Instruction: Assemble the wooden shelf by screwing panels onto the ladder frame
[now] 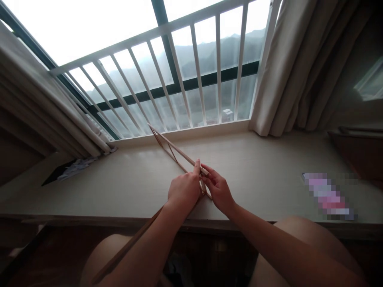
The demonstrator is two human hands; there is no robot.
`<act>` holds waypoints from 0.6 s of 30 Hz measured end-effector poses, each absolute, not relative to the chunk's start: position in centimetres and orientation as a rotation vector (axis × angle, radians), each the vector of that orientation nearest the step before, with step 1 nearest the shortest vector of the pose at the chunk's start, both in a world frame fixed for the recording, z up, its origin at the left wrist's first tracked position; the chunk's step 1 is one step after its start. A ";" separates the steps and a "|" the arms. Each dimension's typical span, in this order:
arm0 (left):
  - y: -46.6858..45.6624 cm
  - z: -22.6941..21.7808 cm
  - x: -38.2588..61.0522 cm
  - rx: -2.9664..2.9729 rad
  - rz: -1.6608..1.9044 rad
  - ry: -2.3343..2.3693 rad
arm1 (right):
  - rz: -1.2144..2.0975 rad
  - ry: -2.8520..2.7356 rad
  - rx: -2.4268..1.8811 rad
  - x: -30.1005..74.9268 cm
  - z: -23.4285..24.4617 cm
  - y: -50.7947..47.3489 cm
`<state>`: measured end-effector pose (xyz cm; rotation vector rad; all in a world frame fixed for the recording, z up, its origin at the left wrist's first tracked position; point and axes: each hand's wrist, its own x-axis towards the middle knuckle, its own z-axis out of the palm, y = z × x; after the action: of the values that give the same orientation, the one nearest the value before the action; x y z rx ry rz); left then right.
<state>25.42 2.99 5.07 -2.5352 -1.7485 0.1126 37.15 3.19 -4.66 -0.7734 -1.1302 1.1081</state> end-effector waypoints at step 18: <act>2.9 4.8 25.5 -2.549 0.055 -1.763 | 1.290 -1.016 -0.658 38.6 -5.1 4.0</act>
<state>25.53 2.90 4.75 -2.5489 -1.7628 0.0548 38.59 4.04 -5.10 -0.6578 -1.0164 1.2903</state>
